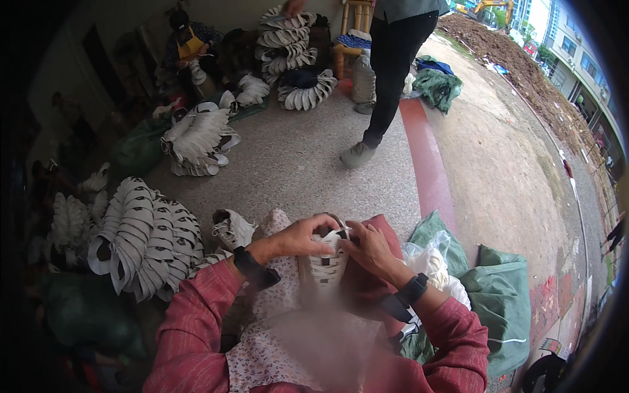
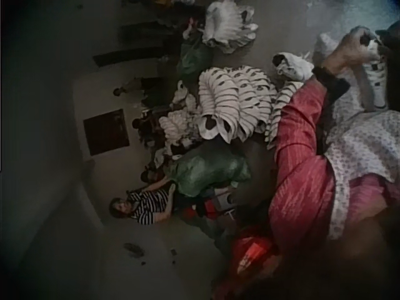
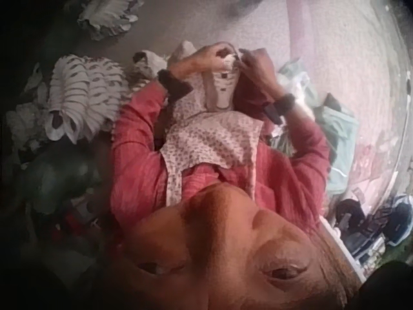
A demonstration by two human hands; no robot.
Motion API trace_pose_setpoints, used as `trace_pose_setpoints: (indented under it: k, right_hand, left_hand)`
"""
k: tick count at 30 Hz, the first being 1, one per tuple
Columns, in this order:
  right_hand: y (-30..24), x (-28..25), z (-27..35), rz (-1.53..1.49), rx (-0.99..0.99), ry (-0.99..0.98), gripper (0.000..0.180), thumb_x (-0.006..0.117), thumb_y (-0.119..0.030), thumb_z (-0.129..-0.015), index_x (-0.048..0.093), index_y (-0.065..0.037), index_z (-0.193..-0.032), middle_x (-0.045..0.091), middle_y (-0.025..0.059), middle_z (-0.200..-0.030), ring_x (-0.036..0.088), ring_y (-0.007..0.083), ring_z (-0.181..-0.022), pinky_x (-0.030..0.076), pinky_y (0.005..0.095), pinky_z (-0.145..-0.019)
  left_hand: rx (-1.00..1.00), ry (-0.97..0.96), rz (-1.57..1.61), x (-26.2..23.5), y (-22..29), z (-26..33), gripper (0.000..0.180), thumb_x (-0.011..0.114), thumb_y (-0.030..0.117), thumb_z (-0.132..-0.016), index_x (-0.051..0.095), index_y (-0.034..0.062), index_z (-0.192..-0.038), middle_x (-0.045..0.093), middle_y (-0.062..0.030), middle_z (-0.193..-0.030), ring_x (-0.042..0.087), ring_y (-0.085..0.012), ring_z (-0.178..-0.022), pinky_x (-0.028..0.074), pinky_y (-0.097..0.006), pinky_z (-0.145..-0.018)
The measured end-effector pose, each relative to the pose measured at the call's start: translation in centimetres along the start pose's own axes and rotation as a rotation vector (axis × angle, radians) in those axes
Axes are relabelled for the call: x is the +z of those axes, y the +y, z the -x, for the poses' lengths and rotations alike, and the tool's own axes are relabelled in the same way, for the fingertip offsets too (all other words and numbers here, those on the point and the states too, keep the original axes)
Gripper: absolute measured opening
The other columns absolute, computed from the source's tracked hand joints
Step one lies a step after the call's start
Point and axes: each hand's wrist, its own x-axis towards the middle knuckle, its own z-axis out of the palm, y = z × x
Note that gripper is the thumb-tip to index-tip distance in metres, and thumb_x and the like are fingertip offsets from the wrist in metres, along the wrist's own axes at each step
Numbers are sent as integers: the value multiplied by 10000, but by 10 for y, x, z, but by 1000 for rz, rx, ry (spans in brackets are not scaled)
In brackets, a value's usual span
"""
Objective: Lacing a new white sneaker while sitting on the floor in a shoe factory.
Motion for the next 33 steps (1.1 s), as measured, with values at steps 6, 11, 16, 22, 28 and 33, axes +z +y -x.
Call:
trace_pose_setpoints:
  k: [6, 11, 16, 22, 28, 33]
  right_hand:
    - [-27, -12, 35, 64, -145, 35, 457, 678, -262, -892, 572, -36, -1275, 688, 143, -1007, 579, 342, -1053, 446, 432, -893]
    - [-18, -11, 41, -351, 96, -67, 299, 629, -287, -964, 633, -6, -1066, 665, 96, -804, 616, 208, -681, 493, 334, -624]
    - [-31, -24, 35, -397, 376, -306, 375, 555, -362, -1017, 644, -6, -945, 601, 22, -704, 552, 92, -588, 442, 246, -519]
    - [-29, -6, 38, -685, 281, -356, 241, 569, -220, -1011, 659, -1, -967, 585, 6, -691, 551, 92, -598, 446, 250, -545]
    - [-31, 8, 53, -330, -187, -175, 159, 541, -74, -988, 641, 50, -993, 582, -9, -725, 536, 79, -646, 453, 244, -600]
    - [-54, -37, 60, -407, -32, -181, 180, 575, -141, -998, 657, 20, -990, 560, -34, -726, 510, 59, -652, 435, 232, -589]
  left_hand:
    - [3, -218, 68, -16, 16, 11, 622, 784, 137, -749, 522, 83, -1311, 603, -60, -1194, 545, -174, -1130, 442, -328, -988]
    - [22, -280, 344, -18, 2, 7, 635, 724, 4, -785, 514, 108, -1375, 580, 12, -1274, 507, -128, -1184, 385, -290, -1056]
    - [-31, -269, 452, -16, 0, 8, 675, 722, 3, -809, 461, 96, -1424, 555, -38, -1329, 500, -142, -1234, 373, -301, -1084]
    - [-27, -136, 293, -8, -5, 9, 649, 722, 79, -803, 458, 95, -1396, 586, -19, -1213, 525, -138, -1158, 394, -299, -1049]
    - [-99, -136, 183, -7, 9, 2, 545, 750, 175, -787, 519, 72, -1270, 573, -16, -1132, 529, -125, -1057, 429, -301, -966]
    - [222, 87, -391, 9, 12, -6, 353, 757, 235, -789, 653, 79, -1088, 624, -51, -948, 596, -212, -1008, 467, -358, -894]
